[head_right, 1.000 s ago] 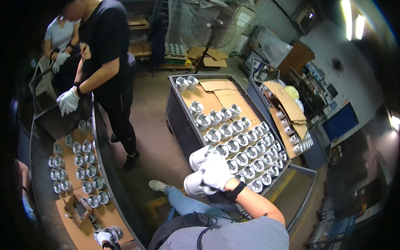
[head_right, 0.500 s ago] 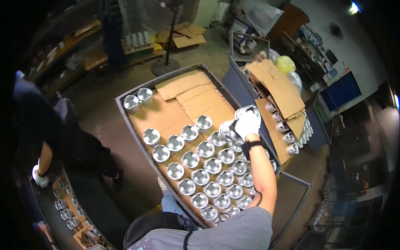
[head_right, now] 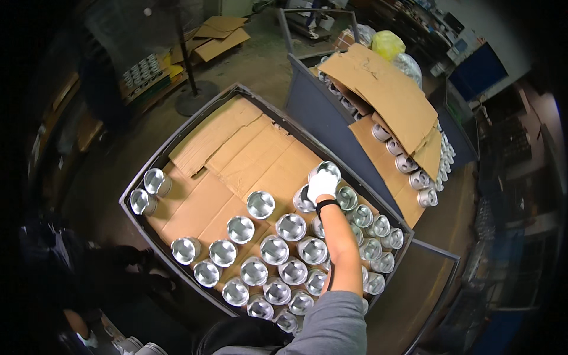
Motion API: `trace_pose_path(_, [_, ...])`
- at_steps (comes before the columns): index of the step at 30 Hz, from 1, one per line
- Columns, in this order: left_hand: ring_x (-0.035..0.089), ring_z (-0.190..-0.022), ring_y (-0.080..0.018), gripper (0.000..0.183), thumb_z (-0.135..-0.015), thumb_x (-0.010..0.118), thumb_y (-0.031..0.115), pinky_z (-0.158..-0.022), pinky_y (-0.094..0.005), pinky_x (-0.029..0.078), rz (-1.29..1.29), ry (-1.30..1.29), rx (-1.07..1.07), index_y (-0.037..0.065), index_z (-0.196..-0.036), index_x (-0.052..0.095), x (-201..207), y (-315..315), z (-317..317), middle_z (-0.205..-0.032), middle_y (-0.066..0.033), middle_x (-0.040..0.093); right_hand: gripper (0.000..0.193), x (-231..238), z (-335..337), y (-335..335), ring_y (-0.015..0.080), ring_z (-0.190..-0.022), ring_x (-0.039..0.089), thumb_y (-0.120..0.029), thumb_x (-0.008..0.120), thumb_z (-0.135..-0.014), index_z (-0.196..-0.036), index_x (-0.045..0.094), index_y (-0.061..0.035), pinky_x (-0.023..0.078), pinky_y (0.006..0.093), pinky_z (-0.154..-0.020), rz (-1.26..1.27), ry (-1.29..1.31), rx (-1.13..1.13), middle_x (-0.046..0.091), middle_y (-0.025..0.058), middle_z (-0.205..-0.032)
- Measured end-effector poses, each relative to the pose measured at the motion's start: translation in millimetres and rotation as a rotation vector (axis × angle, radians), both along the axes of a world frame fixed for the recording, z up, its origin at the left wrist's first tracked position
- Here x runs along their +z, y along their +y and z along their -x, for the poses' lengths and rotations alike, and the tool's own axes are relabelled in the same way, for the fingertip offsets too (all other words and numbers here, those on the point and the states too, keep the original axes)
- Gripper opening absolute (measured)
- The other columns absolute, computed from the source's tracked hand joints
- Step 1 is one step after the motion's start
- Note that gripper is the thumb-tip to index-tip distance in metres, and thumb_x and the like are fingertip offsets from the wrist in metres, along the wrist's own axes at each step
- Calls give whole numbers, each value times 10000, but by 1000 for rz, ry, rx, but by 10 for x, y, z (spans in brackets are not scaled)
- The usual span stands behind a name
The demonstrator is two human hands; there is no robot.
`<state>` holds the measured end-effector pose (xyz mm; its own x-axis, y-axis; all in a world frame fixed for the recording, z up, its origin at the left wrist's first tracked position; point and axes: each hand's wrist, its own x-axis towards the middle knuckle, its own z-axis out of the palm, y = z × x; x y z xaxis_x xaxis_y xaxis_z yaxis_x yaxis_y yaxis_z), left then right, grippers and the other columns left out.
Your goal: Inspecting and packing metal pistons into a large container on a fabrication floor.
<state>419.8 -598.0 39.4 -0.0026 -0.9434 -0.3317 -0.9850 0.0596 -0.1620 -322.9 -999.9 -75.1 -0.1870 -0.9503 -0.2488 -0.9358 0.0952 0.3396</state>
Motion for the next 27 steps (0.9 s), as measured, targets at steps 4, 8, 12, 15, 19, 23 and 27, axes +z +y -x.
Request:
trace_pose_path(4, [614,-1071,-386,102,-710,665,175,-931,-516,466,133,36,-188,93,-747,714,198,-1088,269,-1111,-208,655,281,-438,73,77,303,-1073,631,-259,554,-882,-1019,749,-111,474,478,-877,-8,-88,-107,663,143,-1137])
trace_pose_path(8, [608,-1076,-392,97,-696,672,170,-934,-519,463,249,65,-378,92,-738,712,549,-2009,629,-1112,-214,651,282,-433,26,141,311,-1067,626,-247,582,-861,-1055,731,-106,471,489,-862,53,-137,-138,643,153,-1149])
trace_pose_path(12, [602,-1080,-399,93,-682,679,164,-937,-522,460,328,122,-557,91,-728,711,844,-2659,1234,-1114,-220,647,311,-377,18,211,330,-1074,608,-247,561,-884,-1068,703,-40,445,500,-902,58,-202,-152,627,168,-1154])
trace_pose_path(15, [598,-1083,-404,90,-671,684,161,-939,-524,457,378,176,-672,91,-721,710,1076,-3014,1730,-1115,-225,644,306,-132,27,304,368,-1172,555,-276,610,-850,-1092,715,-120,434,535,-928,67,-416,-178,579,160,-1263])
trace_pose_path(19, [567,-986,-421,109,-607,668,106,-954,-538,443,220,298,-727,61,-702,698,1263,-3778,2554,-1028,-221,608,291,258,-46,790,319,-1142,573,-185,634,-787,-1060,710,-119,493,454,-881,542,-700,27,572,134,-1269])
trace_pose_path(23, [583,-1008,-397,281,-653,673,105,-868,-446,512,316,348,-982,-16,-905,708,1166,-4570,3520,-1090,-228,594,259,709,-98,1723,326,-1025,616,-104,668,-758,-1011,710,-70,521,432,-851,691,-831,-32,621,134,-1160])
trace_pose_path(27, [633,-817,-345,395,-731,666,137,-679,-415,544,471,359,-1223,-41,-1081,630,646,-5104,4774,-961,-186,610,251,905,-249,2590,346,-912,655,-73,658,-762,-1007,708,-45,538,419,-802,565,-822,-292,643,153,-1090])
